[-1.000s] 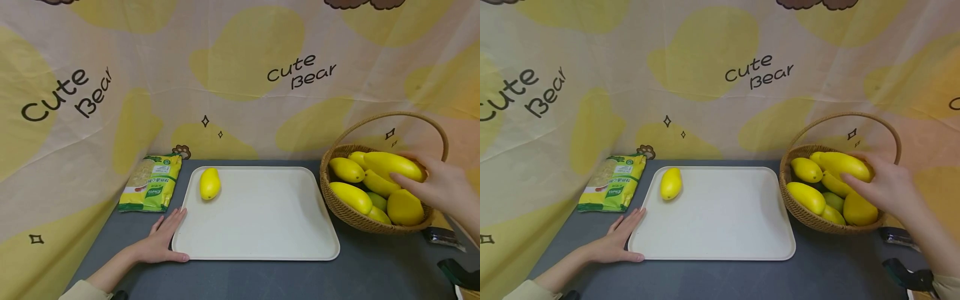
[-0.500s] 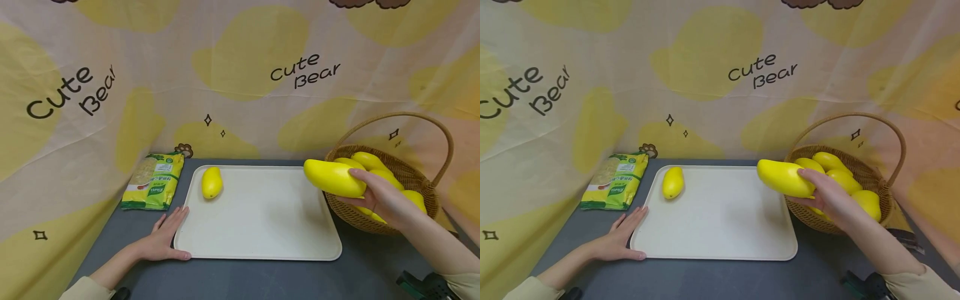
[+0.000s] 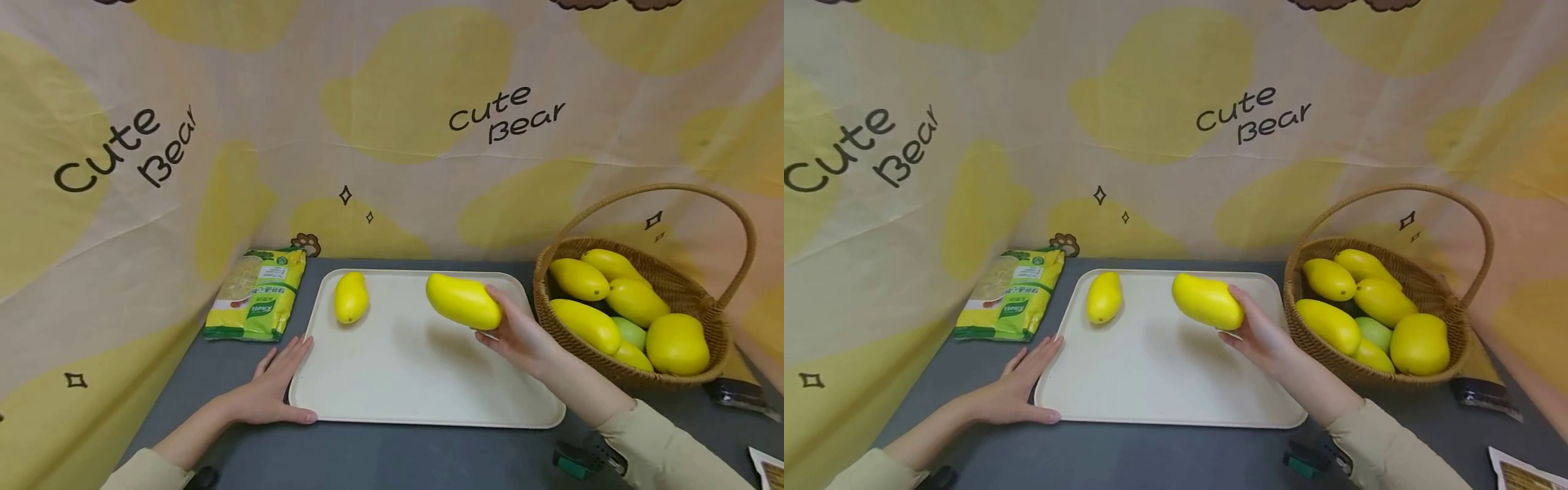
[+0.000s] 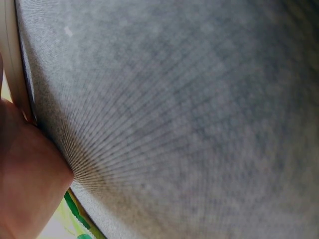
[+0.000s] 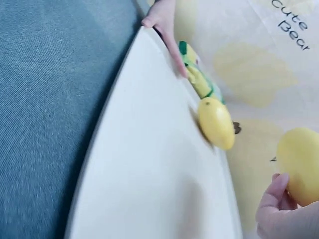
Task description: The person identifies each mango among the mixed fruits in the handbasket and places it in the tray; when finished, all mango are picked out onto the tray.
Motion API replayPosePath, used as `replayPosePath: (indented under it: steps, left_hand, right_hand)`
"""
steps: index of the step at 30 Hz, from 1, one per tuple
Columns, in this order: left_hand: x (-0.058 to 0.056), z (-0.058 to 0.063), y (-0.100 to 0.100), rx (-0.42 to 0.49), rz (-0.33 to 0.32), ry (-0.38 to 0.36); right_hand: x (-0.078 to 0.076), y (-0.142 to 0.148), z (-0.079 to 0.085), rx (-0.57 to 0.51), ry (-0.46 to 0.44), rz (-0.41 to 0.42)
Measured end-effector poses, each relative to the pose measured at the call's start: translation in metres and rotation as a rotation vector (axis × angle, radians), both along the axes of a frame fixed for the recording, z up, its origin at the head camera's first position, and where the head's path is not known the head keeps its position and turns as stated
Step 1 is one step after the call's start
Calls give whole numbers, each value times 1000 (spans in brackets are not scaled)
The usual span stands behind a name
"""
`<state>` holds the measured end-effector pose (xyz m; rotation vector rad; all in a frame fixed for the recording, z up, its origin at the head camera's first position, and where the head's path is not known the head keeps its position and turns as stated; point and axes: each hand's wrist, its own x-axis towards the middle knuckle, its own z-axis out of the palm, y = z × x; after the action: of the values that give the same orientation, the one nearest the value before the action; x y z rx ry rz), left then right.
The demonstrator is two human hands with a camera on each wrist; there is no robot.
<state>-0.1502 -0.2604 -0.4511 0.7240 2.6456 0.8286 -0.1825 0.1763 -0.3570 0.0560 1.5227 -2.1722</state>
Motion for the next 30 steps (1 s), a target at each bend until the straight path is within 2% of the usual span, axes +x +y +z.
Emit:
replayPosePath:
  steps: [7, 14, 17, 30]
  left_hand:
    - [-2, -3, -1, 8, -2, 21]
    - [0, 2, 0, -24, 6, -12]
    - [0, 2, 0, -29, 8, -20]
    - [-1, 1, -1, -38, 3, -23]
  right_hand:
    - [-22, -33, -35, -75, -102, -55]
    - [-41, -58, -53, -94, -162, -79]
    - [-47, -67, -57, -48, -169, -94]
    - [-67, -101, -62, 234, -46, -136]
